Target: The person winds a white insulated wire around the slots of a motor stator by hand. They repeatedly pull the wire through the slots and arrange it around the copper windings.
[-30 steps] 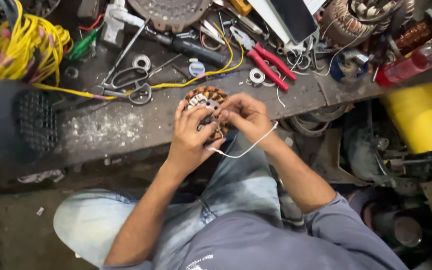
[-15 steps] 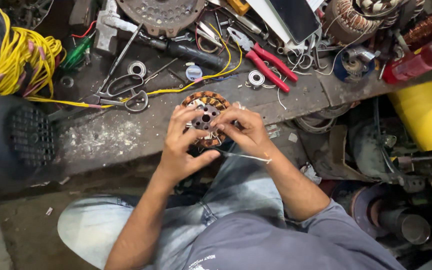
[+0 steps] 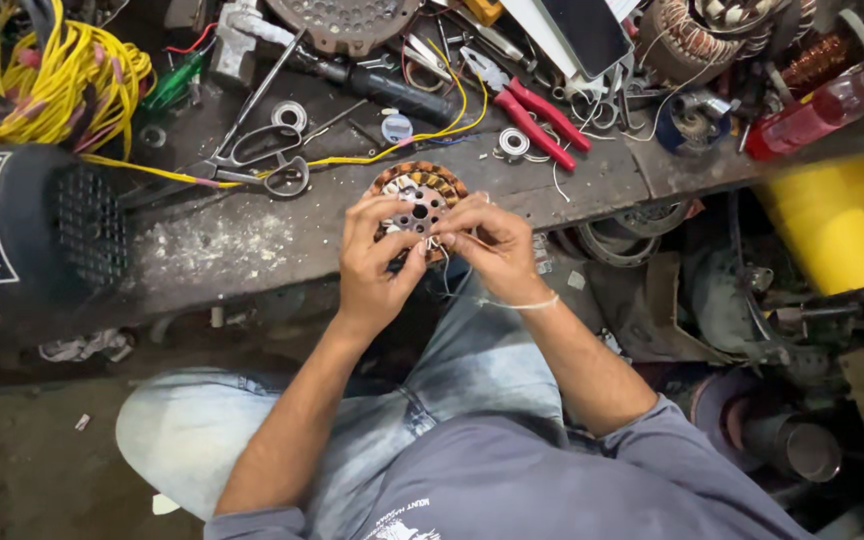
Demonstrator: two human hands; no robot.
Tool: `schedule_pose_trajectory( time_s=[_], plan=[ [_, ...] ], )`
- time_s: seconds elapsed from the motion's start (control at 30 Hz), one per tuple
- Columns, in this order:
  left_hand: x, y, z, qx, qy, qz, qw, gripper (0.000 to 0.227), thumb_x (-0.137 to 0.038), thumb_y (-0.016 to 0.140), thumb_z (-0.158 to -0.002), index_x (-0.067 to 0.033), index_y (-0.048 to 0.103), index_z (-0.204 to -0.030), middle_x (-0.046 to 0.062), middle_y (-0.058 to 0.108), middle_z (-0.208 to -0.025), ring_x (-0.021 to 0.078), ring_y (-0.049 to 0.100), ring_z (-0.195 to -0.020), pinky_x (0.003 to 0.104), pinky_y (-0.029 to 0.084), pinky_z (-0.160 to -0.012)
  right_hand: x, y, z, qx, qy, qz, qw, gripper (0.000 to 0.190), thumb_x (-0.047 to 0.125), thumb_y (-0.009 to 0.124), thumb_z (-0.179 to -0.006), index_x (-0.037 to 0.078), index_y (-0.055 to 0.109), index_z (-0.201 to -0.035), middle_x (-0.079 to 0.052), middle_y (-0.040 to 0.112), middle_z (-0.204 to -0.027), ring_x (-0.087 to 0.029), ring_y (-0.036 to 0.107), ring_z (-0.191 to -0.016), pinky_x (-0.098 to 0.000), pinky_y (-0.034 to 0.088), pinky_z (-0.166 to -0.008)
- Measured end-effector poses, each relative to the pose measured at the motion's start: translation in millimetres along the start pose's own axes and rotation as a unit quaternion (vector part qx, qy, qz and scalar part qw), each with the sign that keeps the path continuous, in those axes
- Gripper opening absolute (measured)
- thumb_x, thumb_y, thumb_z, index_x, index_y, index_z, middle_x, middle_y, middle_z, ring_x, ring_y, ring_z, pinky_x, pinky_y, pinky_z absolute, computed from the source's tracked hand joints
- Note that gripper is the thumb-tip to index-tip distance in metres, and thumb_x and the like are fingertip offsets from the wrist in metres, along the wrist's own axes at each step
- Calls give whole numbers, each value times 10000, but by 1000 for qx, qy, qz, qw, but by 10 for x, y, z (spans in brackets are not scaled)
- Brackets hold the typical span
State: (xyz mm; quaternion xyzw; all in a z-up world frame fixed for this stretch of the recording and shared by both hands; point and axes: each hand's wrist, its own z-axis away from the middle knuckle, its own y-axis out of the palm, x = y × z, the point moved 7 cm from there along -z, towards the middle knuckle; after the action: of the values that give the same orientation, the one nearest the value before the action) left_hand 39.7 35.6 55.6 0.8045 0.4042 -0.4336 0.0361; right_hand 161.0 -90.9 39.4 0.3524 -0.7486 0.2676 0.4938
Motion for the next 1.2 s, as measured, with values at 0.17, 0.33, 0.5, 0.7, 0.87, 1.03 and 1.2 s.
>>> schedule_pose_trajectory(
  time_s=[0.17,0.33,0.5,0.7,0.87,1.03,1.2],
  plan=[
    [-23,-39,-12,-4,9,12,1000,82,-50,743,-804,-22,683,-852,125,637,-1247,361,550,-1280,550,397,-1212,-72,-61,16,-39,33,-61,997,103,-75,678,-971,-3,692,-1042,-109,703,-1051,-176,680,-986,-295,561,-858],
    [-3,-35,-5,7,7,29,1000,97,-48,744,-783,-17,668,-835,135,634,-1257,366,539,-1288,524,402,-1190,-80,-101,22,-48,35,-50,997,83,-77,681,-979,-6,682,-1023,-109,710,-1036,-168,686,-972,-296,573,-876],
    [23,-59,-31,29,-2,31,999,82,-57,759,-823,-27,691,-858,133,632,-1279,350,551,-1293,528,387,-1214,-142,-93,-14,-76,57,-49,994,73,-66,651,-993,-6,681,-1022,-120,734,-1046,-163,711,-963,-287,581,-885],
    [122,-55,-10,8,-108,87,990,135,-98,776,-818,-41,714,-924,138,600,-1270,352,538,-1290,359,577,-873,-125,-261,-150,-114,92,-49,988,84,-82,667,-965,-4,681,-996,-115,745,-992,-155,705,-906,-280,580,-783],
    [111,-133,-20,-25,-63,101,993,161,-62,779,-872,-19,702,-1006,142,594,-1344,324,580,-1300,423,500,-1077,236,-305,-326,28,20,125,992,79,-89,700,-967,-25,704,-1015,-101,717,-1006,-149,673,-950,-288,548,-878],
    [144,-289,55,-65,-62,51,995,95,-40,764,-899,-23,698,-965,117,649,-1209,295,631,-1148,398,527,-979,255,-214,-412,101,33,200,974,74,-74,714,-950,-21,714,-1001,-80,738,-992,-141,668,-925,-288,529,-852],
    [76,-347,-24,-72,-24,15,997,88,-37,760,-905,-15,686,-948,96,655,-1063,280,654,-1025,390,527,-906,318,-132,-521,119,17,199,973,68,-75,714,-996,-29,731,-1042,-94,749,-1011,-158,669,-950,-311,472,-1034]
  ],
)
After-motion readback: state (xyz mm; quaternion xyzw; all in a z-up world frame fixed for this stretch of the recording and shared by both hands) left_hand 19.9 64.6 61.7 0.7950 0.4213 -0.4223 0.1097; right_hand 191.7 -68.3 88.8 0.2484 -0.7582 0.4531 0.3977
